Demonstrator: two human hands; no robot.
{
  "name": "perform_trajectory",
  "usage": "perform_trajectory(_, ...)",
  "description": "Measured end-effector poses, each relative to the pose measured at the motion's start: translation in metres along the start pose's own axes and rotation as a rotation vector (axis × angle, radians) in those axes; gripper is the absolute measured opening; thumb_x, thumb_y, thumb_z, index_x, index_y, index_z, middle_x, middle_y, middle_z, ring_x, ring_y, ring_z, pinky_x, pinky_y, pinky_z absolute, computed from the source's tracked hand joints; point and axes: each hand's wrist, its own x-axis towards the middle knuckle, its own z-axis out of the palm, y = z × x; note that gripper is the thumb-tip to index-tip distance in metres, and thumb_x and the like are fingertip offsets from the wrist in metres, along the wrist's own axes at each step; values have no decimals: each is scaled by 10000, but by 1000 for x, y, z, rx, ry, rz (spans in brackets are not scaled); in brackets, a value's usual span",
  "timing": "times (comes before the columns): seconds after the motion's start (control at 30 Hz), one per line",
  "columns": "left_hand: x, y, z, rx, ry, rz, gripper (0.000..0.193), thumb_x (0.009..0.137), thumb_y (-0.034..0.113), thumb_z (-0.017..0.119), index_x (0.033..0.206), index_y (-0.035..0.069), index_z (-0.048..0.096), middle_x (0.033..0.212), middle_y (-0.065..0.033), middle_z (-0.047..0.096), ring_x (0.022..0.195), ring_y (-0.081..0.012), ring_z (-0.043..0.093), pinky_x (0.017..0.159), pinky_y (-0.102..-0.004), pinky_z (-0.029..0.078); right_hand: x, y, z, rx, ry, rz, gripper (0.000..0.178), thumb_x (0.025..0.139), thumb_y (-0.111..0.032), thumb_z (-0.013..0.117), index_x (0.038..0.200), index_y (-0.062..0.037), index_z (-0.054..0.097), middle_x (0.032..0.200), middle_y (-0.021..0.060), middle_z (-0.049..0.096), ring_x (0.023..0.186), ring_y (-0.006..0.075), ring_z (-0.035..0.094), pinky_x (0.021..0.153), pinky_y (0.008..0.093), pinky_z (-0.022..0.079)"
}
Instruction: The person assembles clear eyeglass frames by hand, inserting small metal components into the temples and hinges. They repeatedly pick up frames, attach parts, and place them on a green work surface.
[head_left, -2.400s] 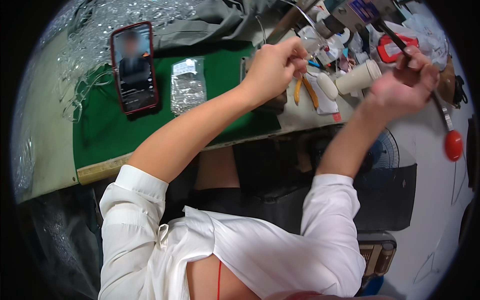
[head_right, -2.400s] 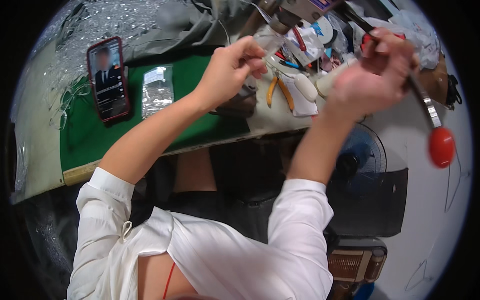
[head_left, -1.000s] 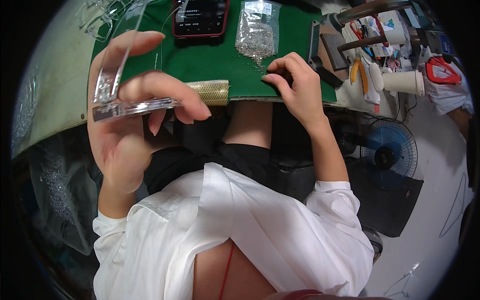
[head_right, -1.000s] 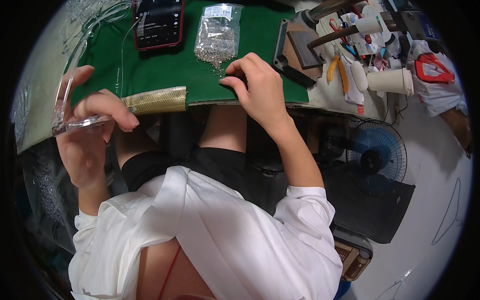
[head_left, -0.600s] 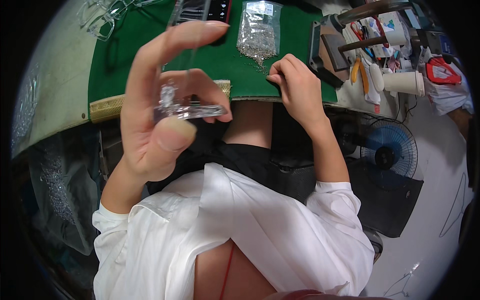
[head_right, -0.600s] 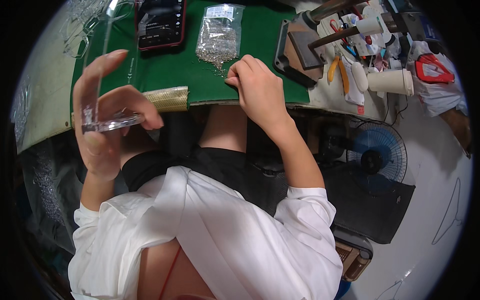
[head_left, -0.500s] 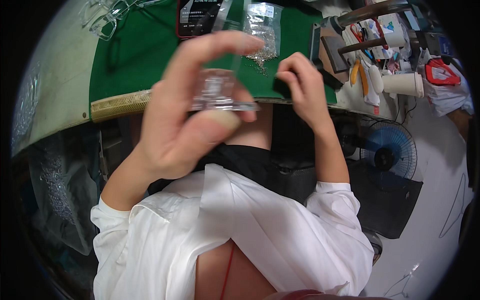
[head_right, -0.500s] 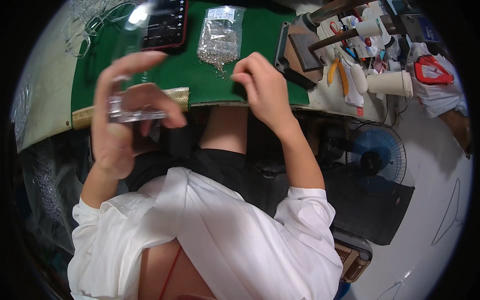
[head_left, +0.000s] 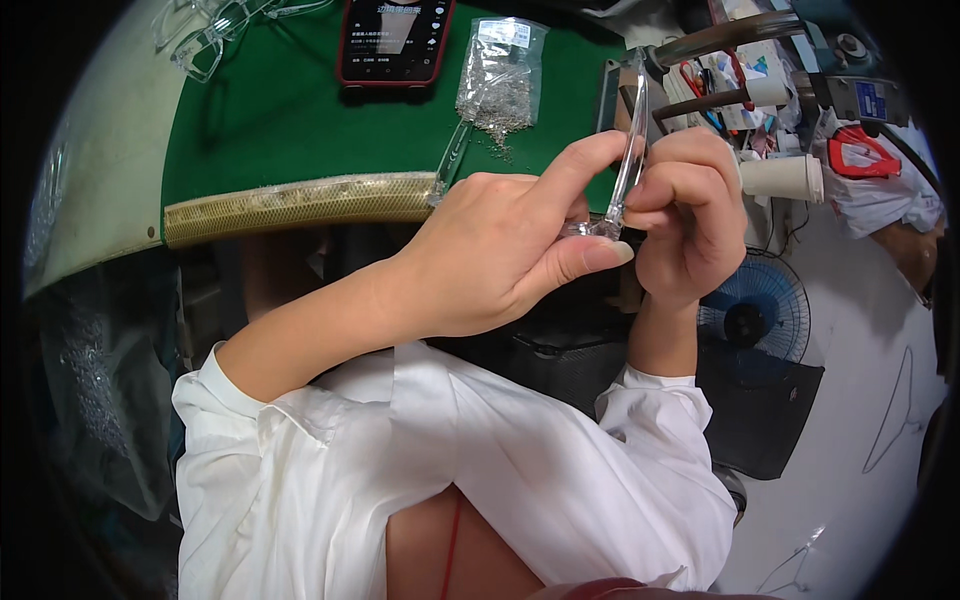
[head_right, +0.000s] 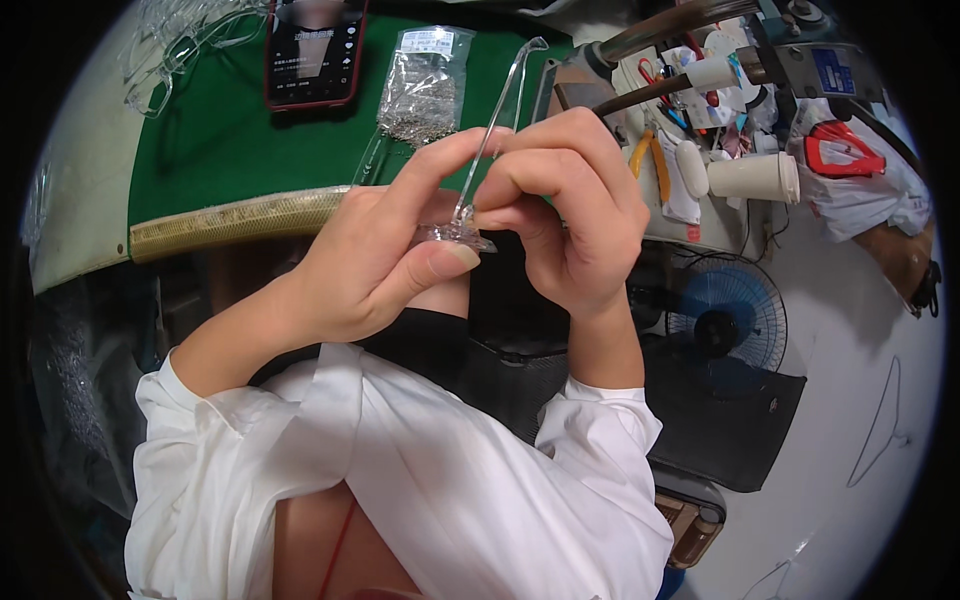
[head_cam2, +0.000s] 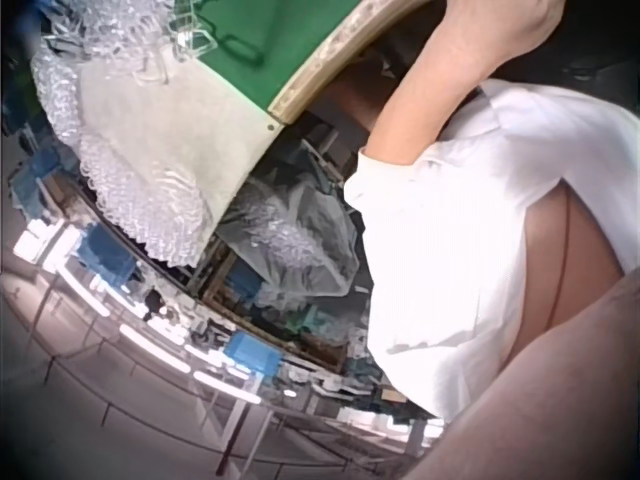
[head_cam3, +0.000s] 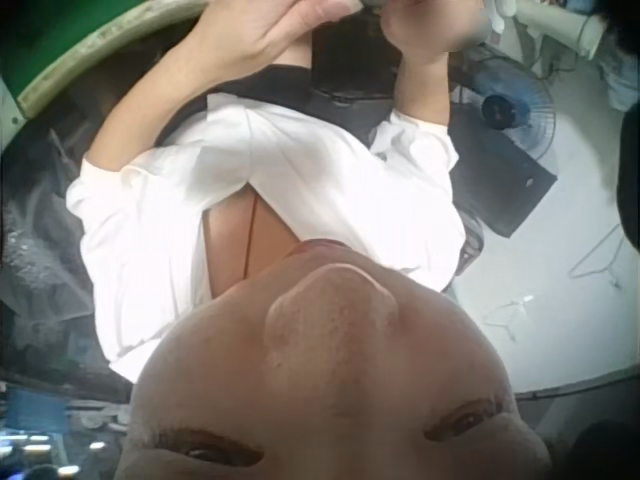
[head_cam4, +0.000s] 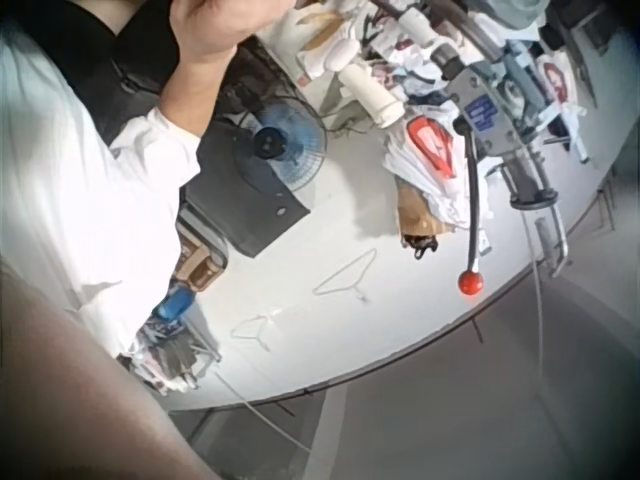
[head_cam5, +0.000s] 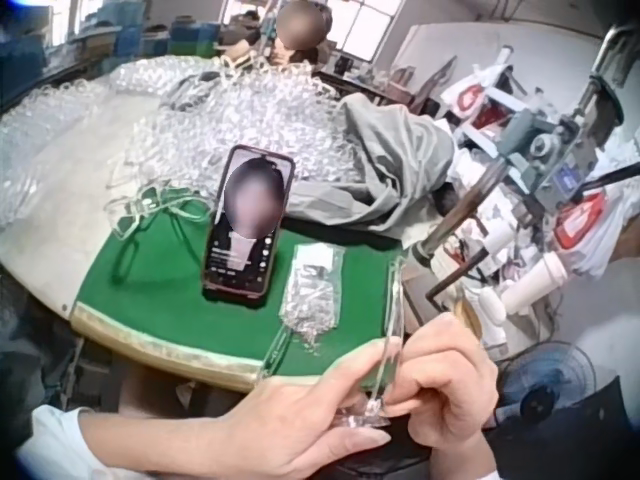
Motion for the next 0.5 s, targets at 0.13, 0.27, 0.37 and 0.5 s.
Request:
perform_trajectory(0.13, -2, 1, -1, 19, -13, -20, 616, 929, 274, 540, 1426, 29, 272, 954, -175, 692, 812, -357, 684, 705, -356, 525, 0, 4, 0, 13, 4, -22, 134, 731, -103, 718, 766, -8, 630, 772, 79, 611, 666, 180, 553, 542, 266, 405)
perform_trajectory(0.27, -1, 3, -2, -4, -28, -51, 599, 934, 261, 537, 1425, 37, 278, 938, -170, 691, 802, -366, 678, 695, -353, 519, 1, 7, 2, 14, 12, -70, 142, 722, -106, 724, 775, -7, 638, 772, 76, 614, 664, 181, 549, 541, 264, 403)
perform_trajectory(0.37, -1, 6, -4, -40, -48, -98, 588, 938, 256, 536, 1425, 45, 283, 931, -169, 688, 801, -370, 674, 691, -348, 515, 2, 9, 4, -5, 23, -102, 161, 718, -131, 733, 777, -9, 646, 770, 72, 612, 664, 180, 548, 543, 262, 402)
perform_trajectory(0.5, -1, 3, -3, 9, -38, -79, 599, 933, 266, 545, 1422, 35, 286, 934, -170, 685, 804, -375, 670, 692, -353, 515, -1, 6, 2, 34, 33, 0, 187, 720, -171, 744, 774, -15, 654, 764, 62, 607, 663, 167, 543, 549, 254, 397)
